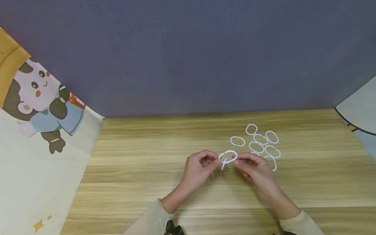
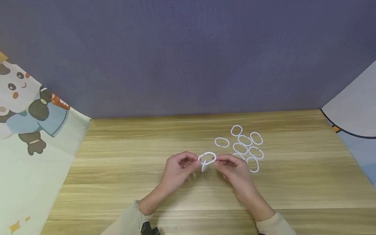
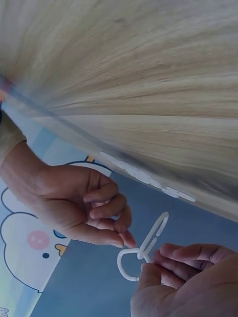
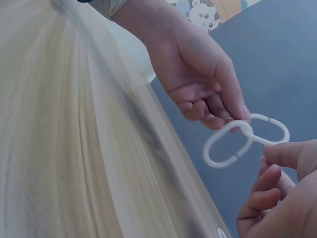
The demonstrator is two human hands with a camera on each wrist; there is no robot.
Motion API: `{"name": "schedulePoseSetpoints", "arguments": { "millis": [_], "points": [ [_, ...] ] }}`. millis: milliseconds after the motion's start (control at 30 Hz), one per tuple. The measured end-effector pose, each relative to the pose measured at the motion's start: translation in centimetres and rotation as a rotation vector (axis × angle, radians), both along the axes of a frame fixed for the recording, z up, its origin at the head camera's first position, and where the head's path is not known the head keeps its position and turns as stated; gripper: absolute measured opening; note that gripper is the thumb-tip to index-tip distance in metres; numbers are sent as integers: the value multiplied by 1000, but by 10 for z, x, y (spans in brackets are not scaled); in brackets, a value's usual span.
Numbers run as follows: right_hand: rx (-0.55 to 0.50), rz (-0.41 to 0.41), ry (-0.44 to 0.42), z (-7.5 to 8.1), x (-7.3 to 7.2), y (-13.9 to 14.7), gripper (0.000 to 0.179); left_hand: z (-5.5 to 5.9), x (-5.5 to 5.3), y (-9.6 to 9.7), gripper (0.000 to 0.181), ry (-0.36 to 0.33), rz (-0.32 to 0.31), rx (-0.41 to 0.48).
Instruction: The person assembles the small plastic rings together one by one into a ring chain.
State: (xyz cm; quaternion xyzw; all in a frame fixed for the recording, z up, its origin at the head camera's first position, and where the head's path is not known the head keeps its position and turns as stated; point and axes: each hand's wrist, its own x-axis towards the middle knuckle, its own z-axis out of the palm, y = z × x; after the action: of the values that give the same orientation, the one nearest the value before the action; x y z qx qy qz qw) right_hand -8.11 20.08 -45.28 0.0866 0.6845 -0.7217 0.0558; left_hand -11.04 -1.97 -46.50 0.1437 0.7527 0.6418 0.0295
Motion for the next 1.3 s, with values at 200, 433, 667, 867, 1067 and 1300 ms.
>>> {"name": "schedulePoseSetpoints", "arguments": {
  "millis": [200, 433, 667, 867, 1067, 1300],
  "points": [
    [29, -35, -18, 0, -5, 8, 11, -4, 0, -6, 8, 1, 38, 2],
    [82, -101, -3, -6, -21, 23, 11, -4, 2, -15, 8, -18, 60, 22],
    [171, -71, 49, -9, -39, 40, 19, -6, 2, -25, 6, -21, 99, 12],
    [353, -16, 126, -17, -56, 56, 27, -5, 1, -30, 6, -21, 121, 5],
    [543, 6, 280, -26, -76, 65, 21, -5, 2, -31, 6, -19, 119, 13],
    [688, 59, 287, -24, -91, 66, 17, -6, 4, -30, 7, -8, 116, 16]
  ]
}}
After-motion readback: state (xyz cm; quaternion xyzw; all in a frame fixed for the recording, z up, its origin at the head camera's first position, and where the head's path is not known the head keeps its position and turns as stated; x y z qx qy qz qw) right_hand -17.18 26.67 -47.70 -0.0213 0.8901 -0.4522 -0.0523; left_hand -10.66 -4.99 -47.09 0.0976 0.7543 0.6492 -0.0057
